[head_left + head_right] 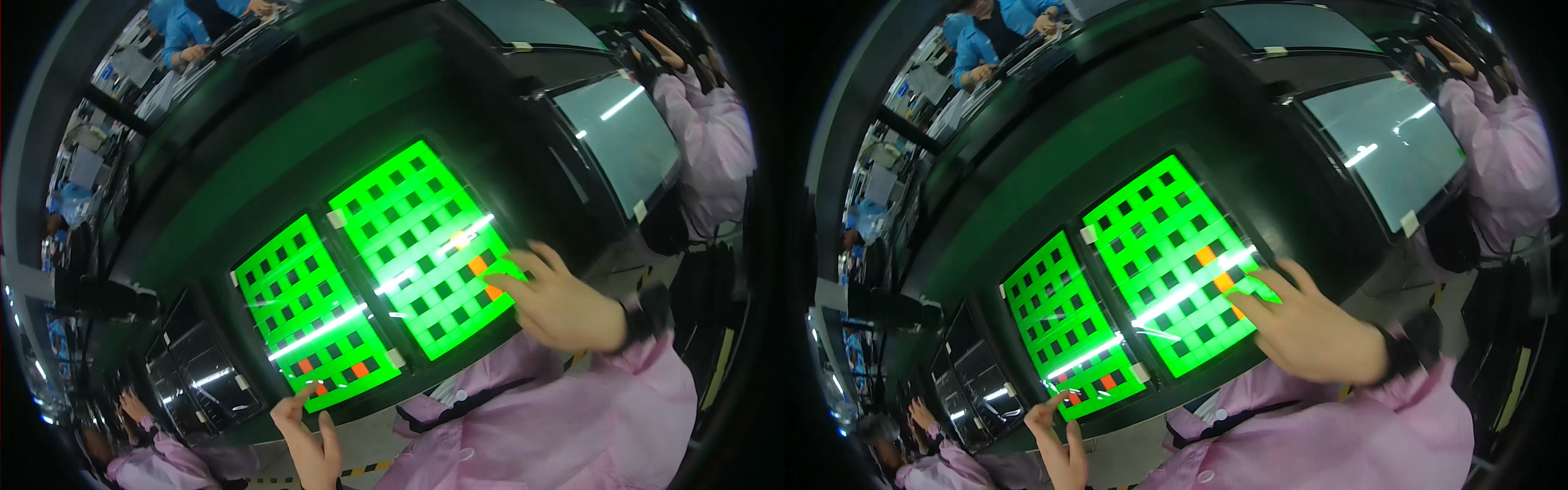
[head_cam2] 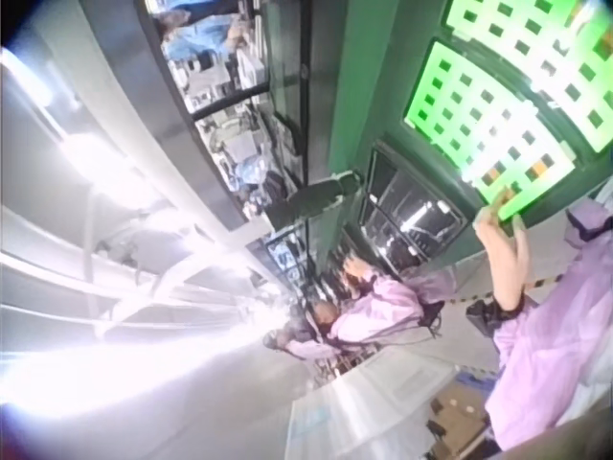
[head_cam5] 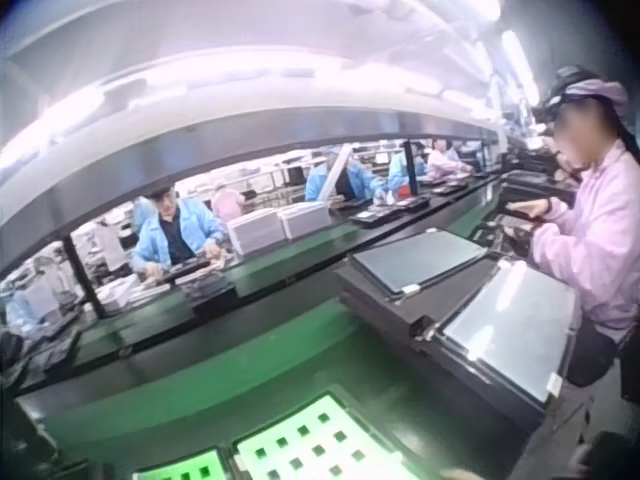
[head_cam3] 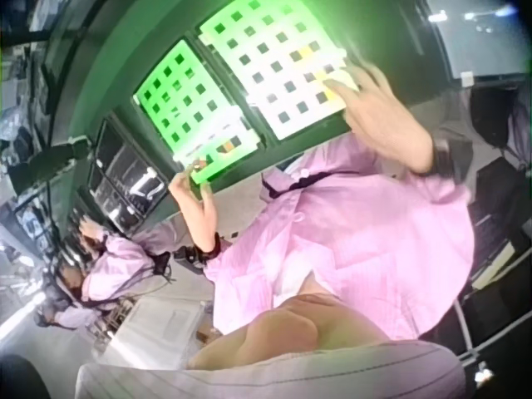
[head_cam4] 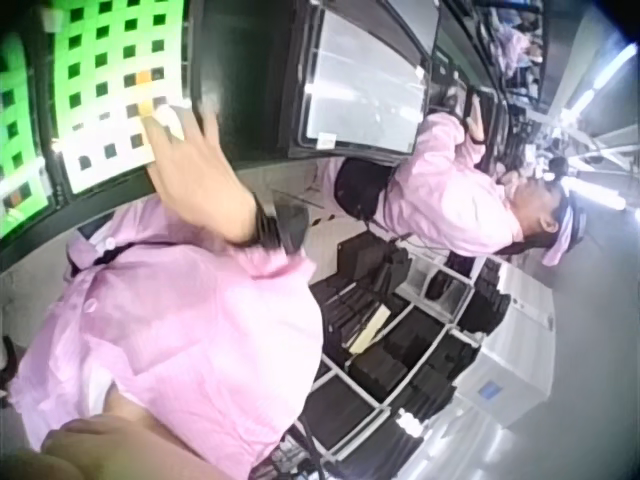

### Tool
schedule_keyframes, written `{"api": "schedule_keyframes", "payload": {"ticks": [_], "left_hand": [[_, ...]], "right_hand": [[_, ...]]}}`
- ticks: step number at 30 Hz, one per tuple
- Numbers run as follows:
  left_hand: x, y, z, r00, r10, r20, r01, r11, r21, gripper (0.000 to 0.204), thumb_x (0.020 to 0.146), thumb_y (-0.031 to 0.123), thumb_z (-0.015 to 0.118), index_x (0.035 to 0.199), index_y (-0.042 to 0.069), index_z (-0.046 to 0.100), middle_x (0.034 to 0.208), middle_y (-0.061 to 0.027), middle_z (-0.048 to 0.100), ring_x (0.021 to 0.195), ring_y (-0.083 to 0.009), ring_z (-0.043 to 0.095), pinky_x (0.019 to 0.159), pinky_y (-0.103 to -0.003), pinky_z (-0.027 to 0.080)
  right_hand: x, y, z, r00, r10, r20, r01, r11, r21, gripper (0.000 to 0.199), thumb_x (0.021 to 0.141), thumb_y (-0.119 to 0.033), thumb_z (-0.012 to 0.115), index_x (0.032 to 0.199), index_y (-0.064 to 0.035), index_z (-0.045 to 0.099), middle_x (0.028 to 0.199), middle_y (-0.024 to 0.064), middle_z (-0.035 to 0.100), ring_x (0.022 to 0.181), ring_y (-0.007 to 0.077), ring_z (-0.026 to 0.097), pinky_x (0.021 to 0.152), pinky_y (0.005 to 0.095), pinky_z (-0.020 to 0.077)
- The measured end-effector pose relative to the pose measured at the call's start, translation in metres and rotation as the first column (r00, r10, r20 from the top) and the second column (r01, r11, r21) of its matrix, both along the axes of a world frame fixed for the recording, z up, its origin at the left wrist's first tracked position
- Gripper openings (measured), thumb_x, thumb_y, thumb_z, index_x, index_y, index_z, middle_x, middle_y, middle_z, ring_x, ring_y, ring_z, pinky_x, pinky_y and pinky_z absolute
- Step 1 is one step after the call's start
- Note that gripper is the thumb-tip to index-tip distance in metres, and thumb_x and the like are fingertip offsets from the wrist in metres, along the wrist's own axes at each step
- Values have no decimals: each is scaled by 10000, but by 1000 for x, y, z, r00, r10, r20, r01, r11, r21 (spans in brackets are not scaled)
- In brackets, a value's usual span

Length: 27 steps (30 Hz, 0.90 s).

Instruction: Testing tablet screens for functionality, touch responsiveness, and display quality on a factory assembly line.

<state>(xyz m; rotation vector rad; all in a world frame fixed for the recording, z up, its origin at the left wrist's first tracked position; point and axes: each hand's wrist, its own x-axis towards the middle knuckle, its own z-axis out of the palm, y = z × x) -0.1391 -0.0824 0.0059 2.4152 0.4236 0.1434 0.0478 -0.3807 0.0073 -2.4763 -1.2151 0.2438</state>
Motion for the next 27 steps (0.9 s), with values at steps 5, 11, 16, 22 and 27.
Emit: {"api": "schedule_keyframes", "payload": {"ticks": [5, 11, 16, 22, 27], "left_hand": [[33, 1, -18, 987, -106, 120, 85, 983, 164, 510, 750, -40, 526, 1252, 0, 444, 1140, -160, 494, 1082, -312, 401, 952, -407, 321], [29, -17, -15, 943, -328, -45, 327, 900, 288, 482, 731, 43, 584, 1212, 73, 558, 1050, -70, 539, 1046, -269, 436, 919, -403, 306], [2, 2, -26, 997, -38, 62, 11, 918, 396, 438, 731, -13, 535, 1159, -8, 440, 1139, -116, 522, 1044, -295, 420, 928, -402, 278], [22, 4, -28, 997, -21, 75, -7, 936, 353, 350, 732, -13, 535, 1081, 10, 517, 1033, -112, 570, 1040, -288, 411, 937, -404, 273], [-12, 11, -33, 990, -49, 129, -6, 918, 397, 341, 733, 6, 550, 1073, 22, 531, 1032, -100, 573, 1018, -259, 424, 928, -389, 279]], "right_hand": [[-29, -23, 11, 984, -87, -157, 84, 996, -24, 453, 767, -20, 509, 1217, 3, 460, 1113, 152, 549, 1211, 343, 392, 1046, 542, 243], [-14, 0, -1, 948, -260, -181, 300, 922, 244, 513, 746, 31, 482, 1253, -48, 474, 1189, 194, 487, 1232, 363, 357, 1058, 509, 229], [-10, -10, -14, 909, -345, -235, 404, 868, 288, 547, 733, 70, 463, 1269, -33, 464, 1293, 190, 422, 1246, 346, 353, 1032, 383, 310], [7, -9, -35, 859, -440, -260, 511, 754, 413, 522, 775, 43, 447, 1294, -9, 424, 1285, 158, 447, 1222, 300, 415, 1028, 371, 310], [15, -16, -46, 750, -479, -456, 655, 632, 414, 486, 815, 18, 423, 1299, -26, 412, 1285, 146, 478, 1189, 269, 462, 993, 328, 343]]}}
